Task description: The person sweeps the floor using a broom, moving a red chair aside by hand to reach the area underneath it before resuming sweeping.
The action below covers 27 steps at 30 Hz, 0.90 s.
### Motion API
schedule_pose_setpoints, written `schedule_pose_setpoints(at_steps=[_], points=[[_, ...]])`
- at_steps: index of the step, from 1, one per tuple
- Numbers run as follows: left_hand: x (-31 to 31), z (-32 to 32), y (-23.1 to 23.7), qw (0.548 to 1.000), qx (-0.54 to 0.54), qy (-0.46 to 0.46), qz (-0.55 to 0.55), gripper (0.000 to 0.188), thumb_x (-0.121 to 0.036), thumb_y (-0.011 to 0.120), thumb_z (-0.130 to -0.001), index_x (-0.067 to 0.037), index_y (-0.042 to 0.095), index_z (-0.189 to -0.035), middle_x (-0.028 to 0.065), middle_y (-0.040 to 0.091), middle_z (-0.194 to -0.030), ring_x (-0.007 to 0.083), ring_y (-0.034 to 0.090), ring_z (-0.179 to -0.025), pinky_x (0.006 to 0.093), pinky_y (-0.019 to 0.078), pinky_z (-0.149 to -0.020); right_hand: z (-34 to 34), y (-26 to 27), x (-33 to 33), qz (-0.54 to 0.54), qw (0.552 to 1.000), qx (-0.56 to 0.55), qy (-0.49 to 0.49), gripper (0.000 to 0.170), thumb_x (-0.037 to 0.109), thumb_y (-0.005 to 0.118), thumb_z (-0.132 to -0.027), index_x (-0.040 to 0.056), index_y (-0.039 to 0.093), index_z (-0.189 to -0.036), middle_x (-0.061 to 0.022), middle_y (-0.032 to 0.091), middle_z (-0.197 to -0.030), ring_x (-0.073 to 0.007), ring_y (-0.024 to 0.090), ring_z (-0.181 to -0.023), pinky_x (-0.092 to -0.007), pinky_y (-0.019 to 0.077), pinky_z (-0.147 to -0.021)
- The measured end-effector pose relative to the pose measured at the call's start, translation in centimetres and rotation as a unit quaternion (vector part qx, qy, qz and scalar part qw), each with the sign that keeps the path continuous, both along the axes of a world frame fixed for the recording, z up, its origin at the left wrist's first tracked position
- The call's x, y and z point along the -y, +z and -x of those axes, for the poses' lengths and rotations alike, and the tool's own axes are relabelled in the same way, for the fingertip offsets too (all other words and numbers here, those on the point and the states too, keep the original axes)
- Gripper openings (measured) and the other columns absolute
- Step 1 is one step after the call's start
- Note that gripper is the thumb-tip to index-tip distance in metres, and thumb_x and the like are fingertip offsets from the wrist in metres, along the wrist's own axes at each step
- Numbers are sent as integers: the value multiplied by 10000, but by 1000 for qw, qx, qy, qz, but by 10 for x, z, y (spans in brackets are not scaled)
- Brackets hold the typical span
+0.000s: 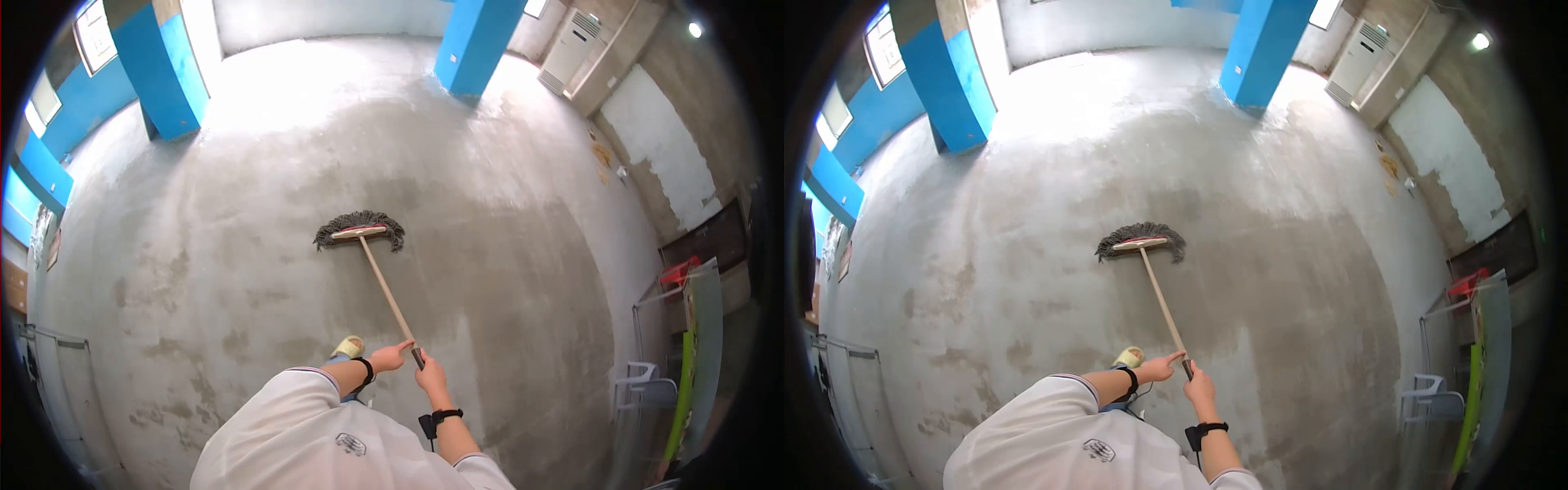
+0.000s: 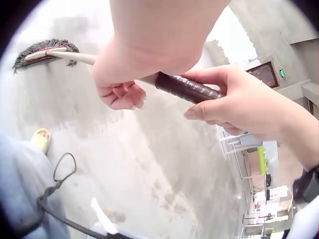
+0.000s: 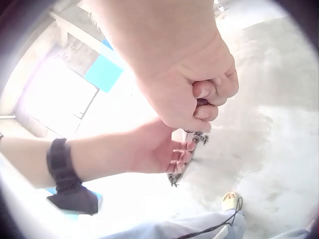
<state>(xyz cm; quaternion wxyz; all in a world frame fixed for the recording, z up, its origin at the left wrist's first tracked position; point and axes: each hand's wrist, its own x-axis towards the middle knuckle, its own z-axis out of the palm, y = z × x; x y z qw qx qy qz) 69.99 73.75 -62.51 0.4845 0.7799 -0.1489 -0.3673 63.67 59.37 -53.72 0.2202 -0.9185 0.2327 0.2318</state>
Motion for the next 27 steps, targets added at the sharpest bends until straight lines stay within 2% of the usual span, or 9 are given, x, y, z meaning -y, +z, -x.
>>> schedule_pose_setpoints(at_steps=[2, 6, 8, 13, 18, 20, 22, 26, 27], points=[[-37, -63, 2, 992, 10, -85, -93, 498, -180, 458, -788, -212, 498, -1284, 187, 617, -1112, 371, 578, -1036, 452, 458, -871, -69, 3, -20, -12, 1000, 11, 7, 579, 89, 583, -725, 216, 527, -1287, -200, 645, -986, -378, 616, -915, -466, 503, -781], [-89, -136, 50, 990, 13, 18, -137, 448, -164, 474, -763, -186, 559, -1203, 172, 626, -1093, 347, 583, -1034, 434, 468, -861, -173, -20, -45, -22, 999, 32, 25, 598, 109, 579, -732, 196, 495, -1317, -202, 624, -1082, -359, 600, -1005, -444, 489, -855], [-107, -144, 48, 980, -1, 149, -134, 389, -160, 480, -754, -163, 592, -1126, 163, 636, -1061, 337, 589, -1016, 414, 474, -854, -203, -38, -53, -28, 998, 31, 42, 607, 107, 565, -746, 191, 464, -1338, -200, 621, -1094, -357, 599, -1012, -442, 488, -859], [-123, -116, 17, 973, -85, 184, -107, 345, -186, 474, -771, -135, 590, -1093, 156, 643, -1004, 328, 603, -967, 408, 480, -829, -201, -25, -54, -53, 998, -8, 34, 658, 188, 594, -746, 161, 408, -1377, -203, 594, -1152, -362, 578, -1055, -429, 471, -897], [-87, -78, 18, 945, -230, 229, -31, 366, -335, 515, -842, -123, 552, -1139, 105, 619, -894, 261, 617, -849, 410, 491, -779, -112, -6, -10, -86, 994, 45, 50, 663, 221, 614, -759, 169, 393, -1381, -223, 595, -1132, -382, 575, -1046, -439, 473, -875], [-66, -51, -3, 908, -328, 262, -6, 558, -500, 562, -835, -109, 475, -1224, 91, 562, -981, 229, 580, -887, 434, 487, -771, -47, -2, 13, -108, 989, 76, 58, 650, 219, 615, -778, 175, 382, -1383, -241, 605, -1083, -402, 583, -1009, -457, 476, -852], [-44, -24, -2, 905, -356, 231, 9, 662, -534, 589, -810, -102, 404, -1276, 111, 533, -1063, 244, 564, -938, 450, 485, -768, 10, 12, 24, -108, 988, 95, 61, 644, 213, 617, -782, 169, 383, -1380, -250, 610, -1056, -408, 588, -987, -463, 478, -838], [7, 70, -25, 899, -405, 164, 14, 864, -538, 655, -771, -89, 232, -1376, 144, 458, -1223, 247, 547, -959, 448, 495, -765, 158, 62, 10, -44, 996, -54, 46, 652, 266, 616, -805, 175, 354, -1395, -230, 638, -969, -416, 608, -908, -474, 485, -791], [20, 104, -31, 909, -390, 150, 5, 960, -482, 673, -755, -80, 110, -1421, 193, 499, -1179, 288, 526, -1045, 476, 483, -793, 194, 72, 6, -10, 994, -93, 61, 660, 276, 614, -811, 182, 339, -1403, -230, 646, -910, -422, 616, -858, -490, 489, -758]])
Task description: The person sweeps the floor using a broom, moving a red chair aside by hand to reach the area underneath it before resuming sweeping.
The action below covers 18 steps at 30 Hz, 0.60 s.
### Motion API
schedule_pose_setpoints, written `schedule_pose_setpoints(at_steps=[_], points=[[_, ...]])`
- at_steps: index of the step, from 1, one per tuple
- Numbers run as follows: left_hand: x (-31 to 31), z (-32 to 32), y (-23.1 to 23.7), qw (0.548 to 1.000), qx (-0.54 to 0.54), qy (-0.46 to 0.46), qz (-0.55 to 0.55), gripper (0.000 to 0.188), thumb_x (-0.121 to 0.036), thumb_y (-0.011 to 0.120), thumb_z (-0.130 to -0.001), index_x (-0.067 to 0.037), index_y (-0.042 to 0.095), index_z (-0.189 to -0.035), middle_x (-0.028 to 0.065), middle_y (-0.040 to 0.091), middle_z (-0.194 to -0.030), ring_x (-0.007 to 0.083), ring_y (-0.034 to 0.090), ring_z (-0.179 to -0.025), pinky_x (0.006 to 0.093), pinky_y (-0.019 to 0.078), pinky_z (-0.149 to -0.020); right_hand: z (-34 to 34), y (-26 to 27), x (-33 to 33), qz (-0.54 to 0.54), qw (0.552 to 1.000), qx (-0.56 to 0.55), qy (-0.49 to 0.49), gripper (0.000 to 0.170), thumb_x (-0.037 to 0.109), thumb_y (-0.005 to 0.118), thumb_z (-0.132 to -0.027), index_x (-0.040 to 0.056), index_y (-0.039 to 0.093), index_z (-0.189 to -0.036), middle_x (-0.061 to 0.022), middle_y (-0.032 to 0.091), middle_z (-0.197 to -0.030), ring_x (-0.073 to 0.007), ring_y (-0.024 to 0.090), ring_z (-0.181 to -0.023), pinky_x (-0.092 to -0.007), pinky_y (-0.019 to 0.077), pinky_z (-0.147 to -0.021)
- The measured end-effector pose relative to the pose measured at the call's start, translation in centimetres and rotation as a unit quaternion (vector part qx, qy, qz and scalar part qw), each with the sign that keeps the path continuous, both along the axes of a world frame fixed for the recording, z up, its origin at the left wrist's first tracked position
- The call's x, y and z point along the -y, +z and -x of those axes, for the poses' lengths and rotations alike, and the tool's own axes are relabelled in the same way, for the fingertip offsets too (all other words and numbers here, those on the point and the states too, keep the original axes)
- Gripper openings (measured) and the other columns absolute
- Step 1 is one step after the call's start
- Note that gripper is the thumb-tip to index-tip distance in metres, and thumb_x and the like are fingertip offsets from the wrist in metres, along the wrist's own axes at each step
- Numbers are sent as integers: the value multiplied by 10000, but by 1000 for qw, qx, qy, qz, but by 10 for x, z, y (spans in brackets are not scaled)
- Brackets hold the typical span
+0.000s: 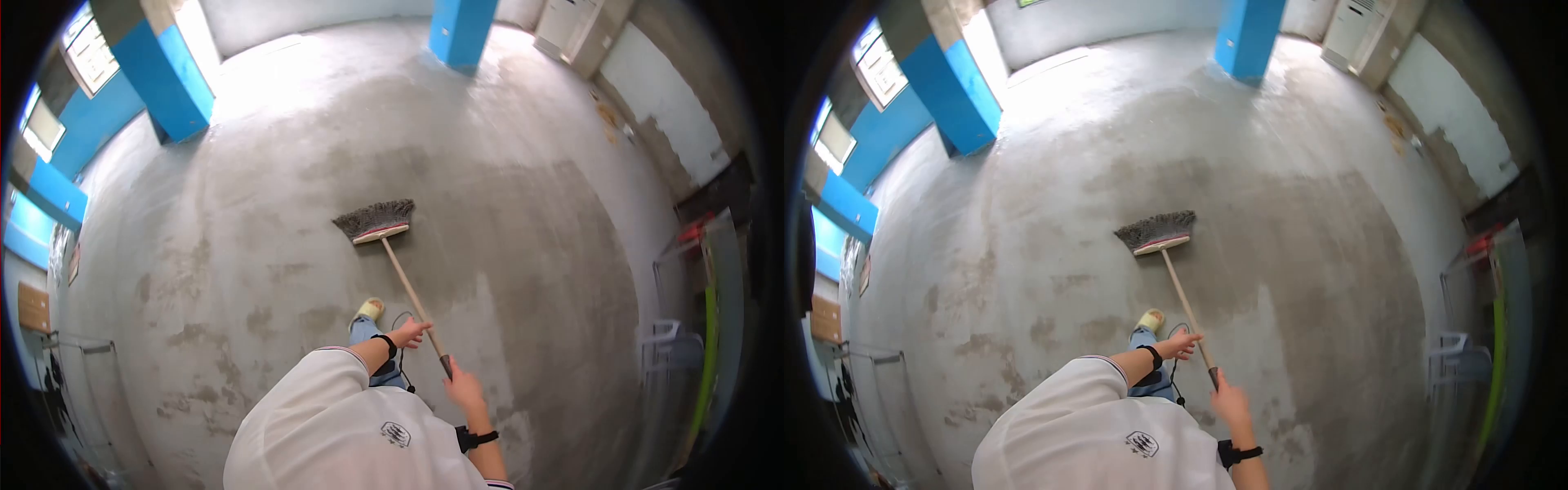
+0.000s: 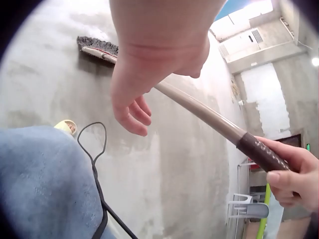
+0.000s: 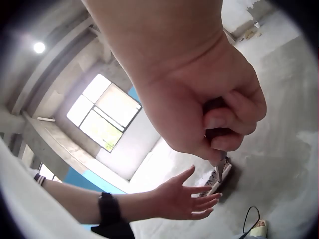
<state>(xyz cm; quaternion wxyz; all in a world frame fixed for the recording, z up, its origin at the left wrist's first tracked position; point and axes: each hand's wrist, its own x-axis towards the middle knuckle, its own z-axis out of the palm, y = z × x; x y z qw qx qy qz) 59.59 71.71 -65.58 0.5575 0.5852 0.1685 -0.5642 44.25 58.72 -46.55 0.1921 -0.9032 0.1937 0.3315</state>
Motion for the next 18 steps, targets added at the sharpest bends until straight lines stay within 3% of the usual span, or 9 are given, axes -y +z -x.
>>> schedule_pose_setpoints(at_steps=[1, 3, 5, 9, 13, 14, 15, 17, 18], points=[[14, 34, -3, 1000, -5, -19, -1, 960, -482, 673, -755, -80, 110, -1421, 193, 499, -1179, 288, 526, -1045, 476, 483, -793, 39, 8, -3, -1, 1000, -5, -19, 660, 276, 614, -811, 182, 339, -1403, -230, 646, -910, -422, 616, -858, -490, 489, -758], [45, 101, 6, 965, 60, -231, -107, 914, -400, 622, -795, -45, 65, -1428, 202, 533, -1170, 274, 505, -1108, 462, 441, -898, 122, 23, -13, -4, 999, 11, -33, 673, 293, 609, -813, 189, 321, -1412, -234, 643, -826, -424, 619, -782, -514, 487, -704], [80, 180, -42, 911, 145, -362, -134, 815, -391, 550, -831, -30, 127, -1427, 190, 605, -1071, 272, 560, -1059, 440, 362, -995, 191, 47, -19, 2, 997, -14, -75, 673, 291, 610, -807, 200, 326, -1411, -224, 645, -817, -426, 618, -767, -510, 488, -697], [117, 344, -84, 864, 80, -250, -429, 749, -537, 424, -833, -48, 273, -1380, 193, 618, -1083, 294, 592, -994, 441, 410, -940, 322, 69, -26, -19, 987, -8, -158, 613, 300, 598, -812, 258, 385, -1385, -183, 656, -824, -389, 632, -777, -497, 495, -698], [120, 432, -126, 702, 35, -85, -706, 802, -684, 297, -835, -67, 419, -1332, 195, 631, -1095, 316, 624, -928, 442, 459, -886, 377, 70, -56, -19, 962, -34, -271, 544, 303, 620, -795, 304, 479, -1321, -170, 655, -775, -377, 634, -733, -485, 499, -669], [112, 442, -130, 697, 39, -92, -711, 802, -684, 297, -835, -67, 419, -1332, 195, 631, -1095, 316, 624, -928, 442, 459, -886, 387, 61, -60, -4, 958, 3, -287, 524, 310, 633, -786, 319, 507, -1295, -163, 653, -756, -376, 632, -716, -481, 500, -654], [108, 450, -133, 644, 30, -40, -763, 832, -720, 266, -836, -71, 456, -1320, 196, 634, -1098, 321, 632, -912, 443, 471, -872, 396, 52, -60, 12, 953, 42, -300, 504, 317, 647, -776, 335, 536, -1268, -156, 652, -737, -375, 631, -700, -477, 500, -639], [98, 452, -124, 788, -14, 15, -615, 816, -718, 242, -843, -88, 465, -1312, 133, 646, -1098, 313, 627, -934, 402, 472, -880, 409, 35, -57, 15, 949, 53, -311, 496, 329, 661, -767, 332, 553, -1251, -149, 649, -724, -373, 628, -684, -473, 500, -627], [95, 449, -108, 785, -11, 13, -619, 816, -718, 242, -843, -88, 465, -1312, 133, 646, -1098, 313, 627, -934, 402, 472, -880, 413, 27, -58, 19, 946, 63, -319, 489, 342, 675, -757, 329, 570, -1234, -143, 646, -711, -371, 625, -667, -469, 500, -614]])
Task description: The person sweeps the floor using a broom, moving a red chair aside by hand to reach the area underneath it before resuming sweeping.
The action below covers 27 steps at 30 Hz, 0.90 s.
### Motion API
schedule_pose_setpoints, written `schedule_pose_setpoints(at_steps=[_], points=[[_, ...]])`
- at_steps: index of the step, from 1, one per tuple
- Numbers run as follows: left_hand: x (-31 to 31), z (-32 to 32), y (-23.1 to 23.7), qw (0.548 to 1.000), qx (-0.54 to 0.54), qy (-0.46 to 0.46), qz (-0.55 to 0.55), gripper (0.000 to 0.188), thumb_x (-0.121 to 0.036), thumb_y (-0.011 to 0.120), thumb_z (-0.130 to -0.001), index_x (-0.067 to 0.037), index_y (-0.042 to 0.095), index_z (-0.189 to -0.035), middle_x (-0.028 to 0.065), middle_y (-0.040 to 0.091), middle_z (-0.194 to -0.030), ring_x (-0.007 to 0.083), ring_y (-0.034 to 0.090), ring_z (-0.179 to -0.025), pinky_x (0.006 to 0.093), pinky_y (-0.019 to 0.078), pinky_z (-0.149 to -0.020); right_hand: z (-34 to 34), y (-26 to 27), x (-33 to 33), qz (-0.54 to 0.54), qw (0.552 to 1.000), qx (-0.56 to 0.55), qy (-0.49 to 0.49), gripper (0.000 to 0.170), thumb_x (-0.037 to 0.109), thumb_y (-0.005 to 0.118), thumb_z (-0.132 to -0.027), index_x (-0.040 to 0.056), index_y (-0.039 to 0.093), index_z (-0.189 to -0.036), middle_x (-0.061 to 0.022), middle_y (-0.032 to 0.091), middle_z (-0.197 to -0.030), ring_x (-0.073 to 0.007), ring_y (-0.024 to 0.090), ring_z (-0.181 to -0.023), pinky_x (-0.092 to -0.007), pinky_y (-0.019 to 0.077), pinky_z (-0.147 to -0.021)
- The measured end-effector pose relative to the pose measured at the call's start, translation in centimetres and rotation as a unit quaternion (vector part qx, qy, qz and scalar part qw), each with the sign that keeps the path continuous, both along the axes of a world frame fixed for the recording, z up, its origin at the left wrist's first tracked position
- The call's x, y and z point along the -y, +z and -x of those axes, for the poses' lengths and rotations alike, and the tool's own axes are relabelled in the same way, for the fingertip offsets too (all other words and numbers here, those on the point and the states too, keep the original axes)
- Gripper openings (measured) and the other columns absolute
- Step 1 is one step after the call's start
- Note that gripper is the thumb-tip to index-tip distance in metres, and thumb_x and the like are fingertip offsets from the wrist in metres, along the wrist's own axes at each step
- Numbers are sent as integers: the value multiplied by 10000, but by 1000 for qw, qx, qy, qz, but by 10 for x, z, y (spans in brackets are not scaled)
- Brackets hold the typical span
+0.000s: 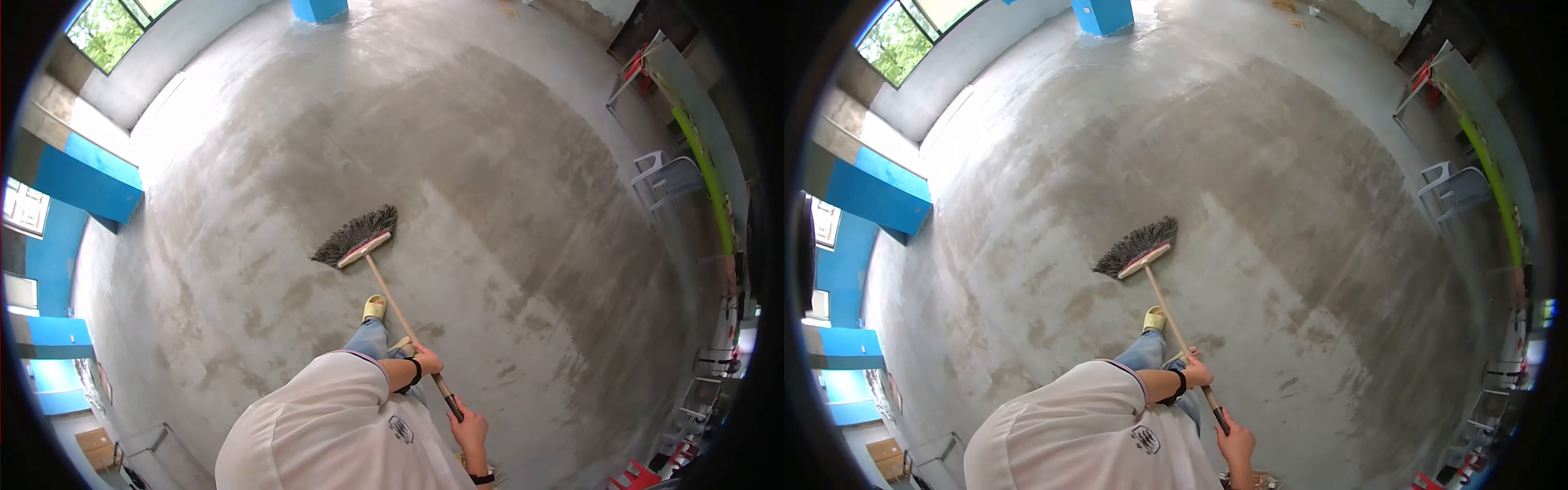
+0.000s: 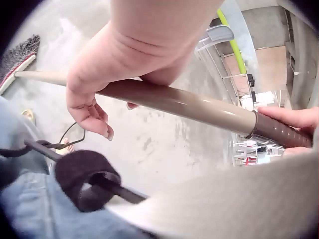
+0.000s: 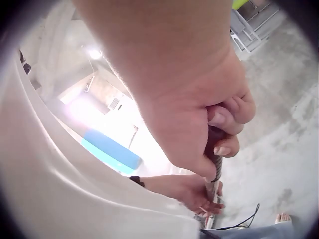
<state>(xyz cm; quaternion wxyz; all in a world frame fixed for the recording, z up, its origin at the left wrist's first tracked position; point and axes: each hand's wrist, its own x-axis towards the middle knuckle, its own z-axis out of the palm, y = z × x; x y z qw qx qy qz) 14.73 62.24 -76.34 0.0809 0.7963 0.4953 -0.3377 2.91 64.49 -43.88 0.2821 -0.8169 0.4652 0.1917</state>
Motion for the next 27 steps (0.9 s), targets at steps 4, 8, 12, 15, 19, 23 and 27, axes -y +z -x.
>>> schedule_pose_setpoints(at_steps=[4, 8, 12, 15, 19, 23, 27], points=[[21, -48, 24, 986, 67, -132, 77, 777, -669, 273, -838, 17, 507, -1118, 200, 632, -960, 383, 613, -875, 441, 458, -894, -1, -50, 7, 21, 999, 22, 37, 485, 356, 686, -749, 333, 580, -1222, -130, 637, -678, -364, 620, -634, -456, 499, -593], [-31, -62, 0, 812, -114, -505, 269, 781, -362, 504, -850, 16, 62, -1371, 309, 496, -1154, 435, 569, -959, 459, 439, -925, -46, -37, 10, -11, 1000, -10, 12, 478, 350, 685, -752, 322, 585, -1219, -134, 645, -706, -364, 620, -648, -463, 496, -604], [-35, -141, 96, 841, -57, -423, 333, 1035, -233, 574, -806, 96, -253, -1334, 417, 389, -1192, 445, 572, -931, 469, 487, -836, -93, -56, 7, -45, 999, 0, -26, 494, 347, 672, -767, 321, 560, -1248, -147, 656, -759, -366, 629, -697, -484, 490, -620], [-44, -213, 103, 840, -14, -369, 397, 1025, -180, 581, -744, 130, -192, -1341, 357, 518, -1077, 404, 613, -918, 413, 524, -746, -170, -33, 19, -45, 999, 16, 1, 500, 334, 663, -777, 292, 551, -1262, -158, 661, -786, -369, 632, -727, -477, 493, -635], [-36, -287, 60, 823, 12, -372, 429, 1045, -193, 573, -739, 157, -234, -1304, 279, 617, -932, 362, 646, -828, 386, 523, -684, -256, -8, 53, -62, 997, 36, 31, 503, 331, 655, -782, 265, 546, -1269, -164, 663, -811, -376, 632, -752, -475, 495, -654], [-11, -314, 84, 811, -65, -297, 499, 1049, -213, 556, -760, 179, -277, -1262, 247, 612, -857, 346, 630, -740, 359, 508, -640, -273, 0, 78, -50, 993, 45, 98, 524, 324, 631, -795, 250, 508, -1299, -174, 663, -842, -393, 628, -779, -484, 493, -674], [-8, -290, 63, 829, 27, -333, 449, 1032, -222, 544, -765, 166, -258, -1286, 247, 614, -856, 349, 632, -758, 372, 502, -641, -254, -29, 99, -163, 974, 81, 132, 577, 286, 584, -816, 213, 421, -1365, -212, 652, -919, -395, 629, -824, -450, 495, -715]])
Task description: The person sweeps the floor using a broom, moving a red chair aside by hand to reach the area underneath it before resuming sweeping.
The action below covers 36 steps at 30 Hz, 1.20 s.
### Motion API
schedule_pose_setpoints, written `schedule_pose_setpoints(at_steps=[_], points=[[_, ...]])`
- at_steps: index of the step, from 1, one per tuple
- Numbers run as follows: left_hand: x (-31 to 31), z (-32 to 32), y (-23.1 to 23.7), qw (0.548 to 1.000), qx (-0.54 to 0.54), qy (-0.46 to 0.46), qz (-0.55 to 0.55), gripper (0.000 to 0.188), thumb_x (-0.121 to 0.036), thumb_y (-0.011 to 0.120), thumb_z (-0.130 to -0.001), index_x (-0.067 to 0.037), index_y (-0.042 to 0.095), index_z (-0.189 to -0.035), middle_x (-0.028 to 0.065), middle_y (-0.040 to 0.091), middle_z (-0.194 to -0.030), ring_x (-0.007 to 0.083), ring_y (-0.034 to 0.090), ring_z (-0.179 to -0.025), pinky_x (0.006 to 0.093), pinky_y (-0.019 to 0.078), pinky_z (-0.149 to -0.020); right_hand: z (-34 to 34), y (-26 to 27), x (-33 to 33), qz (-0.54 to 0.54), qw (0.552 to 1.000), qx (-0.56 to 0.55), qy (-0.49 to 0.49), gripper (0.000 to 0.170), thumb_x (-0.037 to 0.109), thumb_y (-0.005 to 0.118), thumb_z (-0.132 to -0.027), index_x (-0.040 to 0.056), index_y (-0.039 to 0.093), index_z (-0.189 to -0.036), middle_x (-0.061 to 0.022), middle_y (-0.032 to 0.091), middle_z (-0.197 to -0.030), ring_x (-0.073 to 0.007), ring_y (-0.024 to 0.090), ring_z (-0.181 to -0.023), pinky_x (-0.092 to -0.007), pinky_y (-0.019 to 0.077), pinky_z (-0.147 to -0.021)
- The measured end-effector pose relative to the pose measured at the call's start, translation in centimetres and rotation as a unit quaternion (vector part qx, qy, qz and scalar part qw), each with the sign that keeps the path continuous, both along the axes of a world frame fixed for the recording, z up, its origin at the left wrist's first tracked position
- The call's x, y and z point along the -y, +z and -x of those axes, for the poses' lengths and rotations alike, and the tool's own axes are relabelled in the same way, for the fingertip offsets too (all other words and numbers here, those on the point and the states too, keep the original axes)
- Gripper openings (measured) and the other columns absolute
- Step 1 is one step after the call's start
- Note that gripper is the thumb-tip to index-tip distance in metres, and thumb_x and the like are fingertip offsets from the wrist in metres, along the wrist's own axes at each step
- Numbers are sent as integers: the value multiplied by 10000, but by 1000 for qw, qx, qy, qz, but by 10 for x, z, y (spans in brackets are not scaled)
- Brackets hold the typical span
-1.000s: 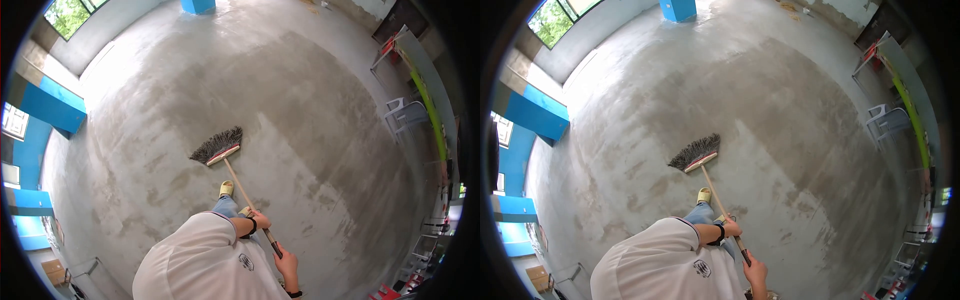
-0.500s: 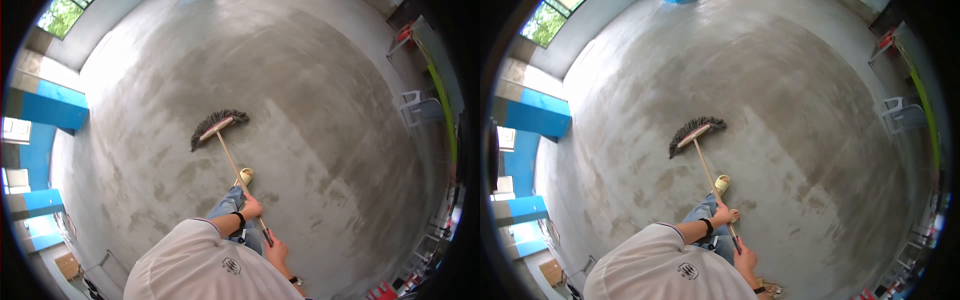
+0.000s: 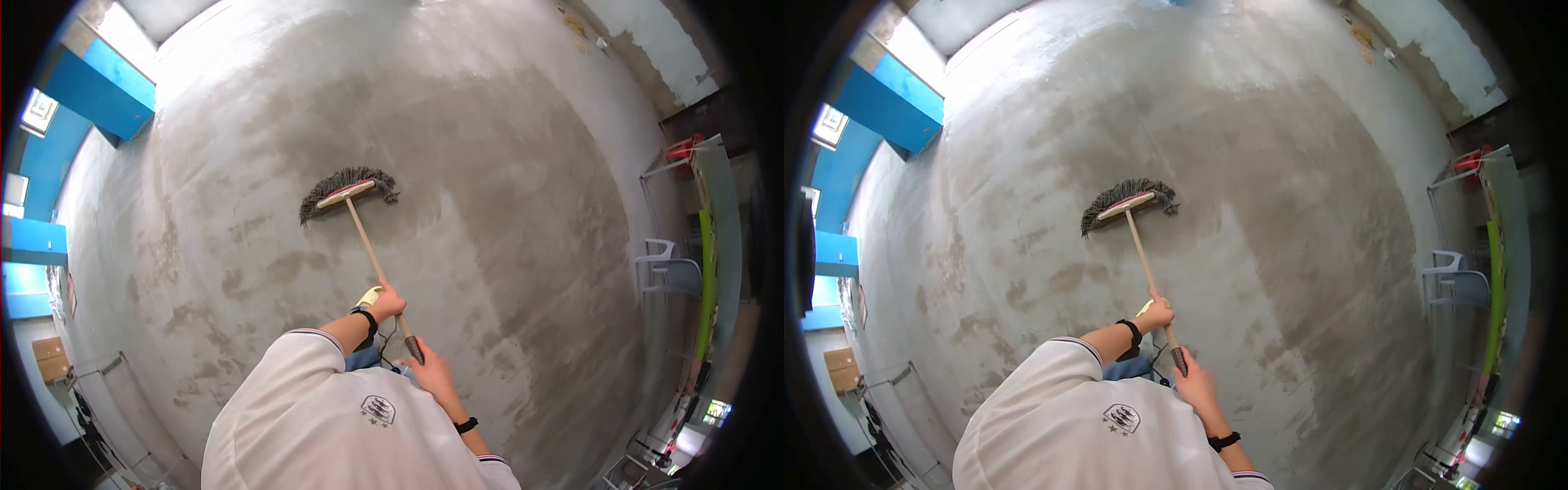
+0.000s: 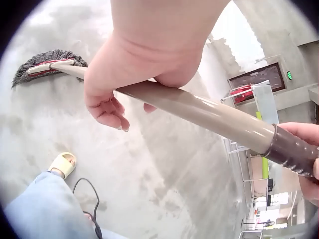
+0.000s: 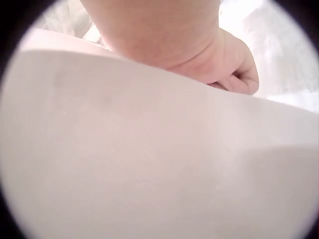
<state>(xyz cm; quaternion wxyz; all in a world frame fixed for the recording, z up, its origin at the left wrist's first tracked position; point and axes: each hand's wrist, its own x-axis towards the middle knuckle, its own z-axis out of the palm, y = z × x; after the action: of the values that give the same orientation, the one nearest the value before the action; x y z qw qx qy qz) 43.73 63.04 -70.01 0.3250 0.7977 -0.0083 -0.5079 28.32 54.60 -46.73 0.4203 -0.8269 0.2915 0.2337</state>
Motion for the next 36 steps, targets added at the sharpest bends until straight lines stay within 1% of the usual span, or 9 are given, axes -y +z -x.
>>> schedule_pose_setpoints(at_steps=[10, 12, 15, 19, 22, 24, 28, 33, 36], points=[[22, 61, 39, 999, -15, 36, 5, 1070, -228, 560, -742, 78, -274, -1338, 207, 603, -741, 310, 599, -584, 380, 453, -450, 82, -14, 40, -125, 992, 11, 7, 636, 204, 554, -839, 120, 323, -1425, -170, 628, -865, -237, 593, -605, -331, 497, -599], [41, 95, 76, 994, -4, -84, -75, 1011, -205, 529, -738, 208, -211, -1289, 257, 606, -789, 308, 632, -691, 324, 509, -574, 127, -21, 59, -110, 993, 13, 44, 628, 193, 557, -825, 127, 352, -1415, -141, 622, -836, -197, 570, -573, -318, 482, -544], [72, 193, 36, 981, -25, -162, -103, 799, -284, 492, -808, 87, 70, -1377, 246, 611, -993, 349, 640, -844, 460, 519, -698, 239, -63, 78, -48, 978, 192, 70, 632, 186, 568, -805, 150, 379, -1407, -90, 609, -791, -148, 528, -528, -304, 456, -483], [118, 331, 31, 968, -96, -218, -79, 629, -432, 414, -877, -50, 286, -1360, 237, 597, -1045, 380, 624, -926, 594, 465, -802, 377, -31, 141, -142, 989, 46, -12, 644, 170, 576, -782, 207, 401, -1402, -44, 600, -766, -110, 504, -521, -280, 430, -476], [138, 421, 73, 926, -158, -343, 20, 502, -325, 495, -792, 38, 483, -1139, 223, 579, -872, 333, 608, -695, 441, 535, -532, 476, 12, 155, -79, 996, -24, -30, 609, 220, 597, -779, 237, 443, -1368, -111, 632, -797, -192, 566, -563, -321, 470, -556], [142, 515, 20, 965, -107, -236, -47, 385, -297, 478, -771, 48, 618, -870, 229, 614, -884, 345, 644, -712, 457, 549, -519, 525, 42, 146, 32, 996, -79, -12, 565, 272, 617, -776, 255, 487, -1326, -171, 647, -859, -296, 622, -649, -371, 492, -625], [134, 559, 72, 902, -135, -405, 64, 426, -347, 471, -789, 34, 643, -866, 216, 642, -871, 347, 657, -625, 414, 552, -514, 577, 72, 127, 83, 988, -113, -66, 491, 274, 638, -779, 232, 557, -1261, -194, 648, -877, -380, 625, -776, -411, 501, -669], [101, 578, 62, 933, -50, -345, -92, 405, -332, 512, -760, -24, 658, -977, 216, 656, -970, 363, 624, -981, 447, 475, -872, 619, 3, 81, 19, 994, -36, -100, 461, 253, 638, -792, 211, 571, -1246, -189, 644, -788, -384, 624, -707, -440, 501, -635], [84, 548, 46, 949, -29, -307, -66, 384, -313, 523, -734, -22, 653, -948, 210, 659, -959, 360, 630, -959, 415, 493, -845, 591, -17, 69, 2, 993, -15, -113, 456, 271, 621, -813, 219, 554, -1261, -201, 637, -750, -399, 616, -664, -473, 492, -606]])
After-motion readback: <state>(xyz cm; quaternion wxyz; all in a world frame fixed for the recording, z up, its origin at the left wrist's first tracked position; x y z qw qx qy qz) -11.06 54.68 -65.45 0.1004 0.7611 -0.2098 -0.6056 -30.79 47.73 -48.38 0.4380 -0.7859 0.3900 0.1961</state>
